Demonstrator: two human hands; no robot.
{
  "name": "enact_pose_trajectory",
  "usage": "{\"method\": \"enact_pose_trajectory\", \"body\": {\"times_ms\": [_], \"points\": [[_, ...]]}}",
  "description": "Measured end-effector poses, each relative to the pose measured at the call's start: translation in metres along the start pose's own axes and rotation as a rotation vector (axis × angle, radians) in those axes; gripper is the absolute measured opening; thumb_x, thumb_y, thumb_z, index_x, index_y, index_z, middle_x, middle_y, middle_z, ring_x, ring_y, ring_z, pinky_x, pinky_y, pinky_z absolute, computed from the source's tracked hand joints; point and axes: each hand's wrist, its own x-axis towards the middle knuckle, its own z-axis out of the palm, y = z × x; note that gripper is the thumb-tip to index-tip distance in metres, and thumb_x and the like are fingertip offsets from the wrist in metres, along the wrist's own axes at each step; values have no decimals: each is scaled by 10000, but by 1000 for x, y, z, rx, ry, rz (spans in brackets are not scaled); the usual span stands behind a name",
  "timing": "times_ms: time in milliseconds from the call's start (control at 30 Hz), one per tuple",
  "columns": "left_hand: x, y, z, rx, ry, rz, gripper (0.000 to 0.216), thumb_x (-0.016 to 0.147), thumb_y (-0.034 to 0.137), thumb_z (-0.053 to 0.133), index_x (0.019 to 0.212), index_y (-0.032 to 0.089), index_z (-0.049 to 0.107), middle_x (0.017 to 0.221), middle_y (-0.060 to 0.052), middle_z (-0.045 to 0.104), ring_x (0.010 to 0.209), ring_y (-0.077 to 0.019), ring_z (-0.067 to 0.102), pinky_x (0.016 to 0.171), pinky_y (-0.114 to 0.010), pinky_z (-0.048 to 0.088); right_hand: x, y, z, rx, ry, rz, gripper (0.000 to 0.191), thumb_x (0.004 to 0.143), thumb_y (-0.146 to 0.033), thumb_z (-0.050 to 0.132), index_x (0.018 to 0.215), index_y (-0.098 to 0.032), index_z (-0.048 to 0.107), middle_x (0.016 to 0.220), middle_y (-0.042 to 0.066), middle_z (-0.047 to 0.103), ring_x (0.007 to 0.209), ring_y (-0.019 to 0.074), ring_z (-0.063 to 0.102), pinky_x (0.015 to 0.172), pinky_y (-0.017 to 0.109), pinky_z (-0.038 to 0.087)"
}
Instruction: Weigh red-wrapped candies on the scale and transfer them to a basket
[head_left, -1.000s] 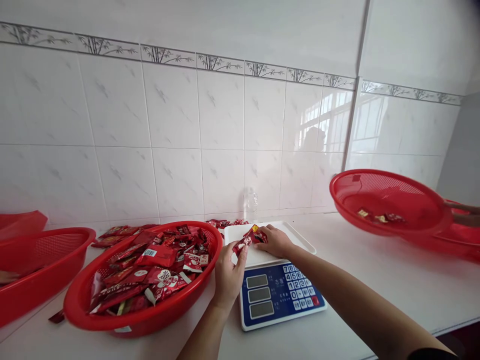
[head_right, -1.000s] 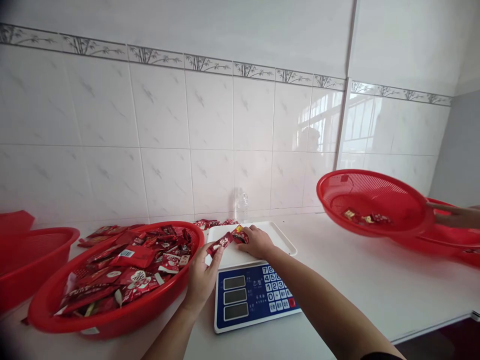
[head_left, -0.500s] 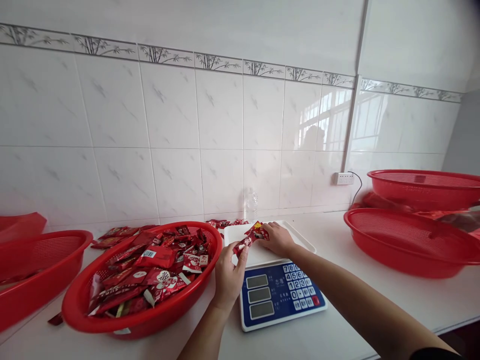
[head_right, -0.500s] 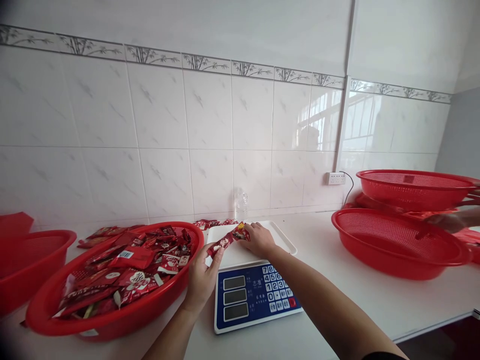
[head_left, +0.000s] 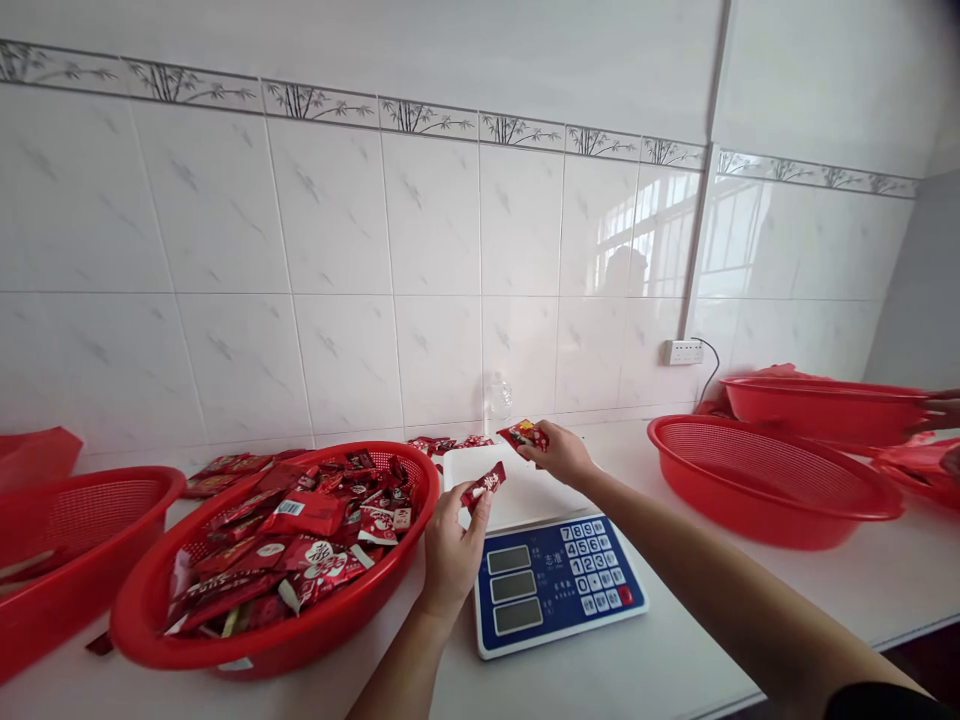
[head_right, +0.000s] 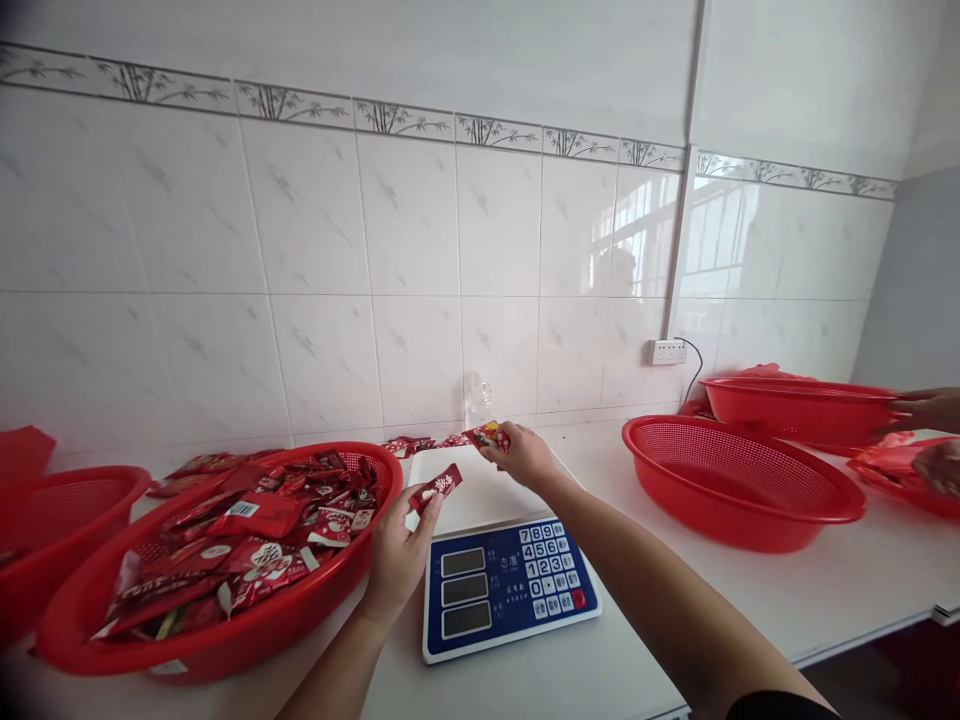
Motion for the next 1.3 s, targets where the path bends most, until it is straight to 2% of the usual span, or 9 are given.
{"method": "enact_pose_trajectory", "body": {"times_ms": [200,533,667,800,900,967,1067,1167,1300], "points": [[1,-1,1,11,19,6,256,895,401,546,992,179,630,936,-60,691,876,-204,639,792,-305,483,6,37,-41,5,79,103,308,813,-543,580,867,-240,554,745,-33,686,581,126,643,498,208,355],[2,2,2,64,9,24,273,893,426,529,976,188,633,865,-57,700,785,-212,652,705,-306,506,-31,155,-139,-287,261,370,479,817,-627,477,979,-189,580,877,95,696,727,230,635,506,257,328],[2,0,3,60,5,55,269,896,411,523,1000,192,639,876,-54,707,793,-208,660,727,-307,518,-57,191,-147,-359,219,432,488,804,-639,470,975,-200,599,874,104,691,770,264,644,520,273,365],[1,0,3,51,6,43,254,896,402,531,984,188,637,891,-57,700,822,-207,655,738,-305,515,-70,205,-138,-360,88,436,439,780,-616,524,890,-209,646,820,110,698,680,260,656,540,321,436],[-1,1,4,43,6,39,235,898,381,538,985,183,631,904,-59,690,842,-206,649,751,-307,509,-64,195,-127,-356,48,368,381,805,-500,547,992,-187,659,972,160,689,850,304,664,655,389,484],[-2,1,4,36,7,48,219,901,358,540,993,180,627,912,-59,687,847,-201,646,766,-311,507,-54,173,-117,-335,38,278,384,856,-435,498,1095,-166,633,1101,183,652,997,328,627,751,426,485],[-4,3,5,35,-7,83,191,899,321,553,1006,182,629,928,-57,683,865,-193,636,790,-316,501,-44,116,-95,-258,-3,71,420,916,-424,426,1221,-176,573,1242,170,586,1122,323,562,862,457,465],[-5,6,5,28,-58,132,174,892,286,570,1023,196,640,940,-53,682,890,-191,621,804,-321,488,-50,43,-67,-130,-121,-198,442,898,-458,498,1287,-252,537,1319,95,553,1210,271,508,981,423,428],[-8,9,4,50,-94,142,131,891,270,568,965,203,653,901,-56,677,886,-206,611,802,-342,482,-71,-32,-35,168,-330,-430,423,904,-392,522,1321,-325,498,1296,18,589,1162,203,556,966,342,461]]}}
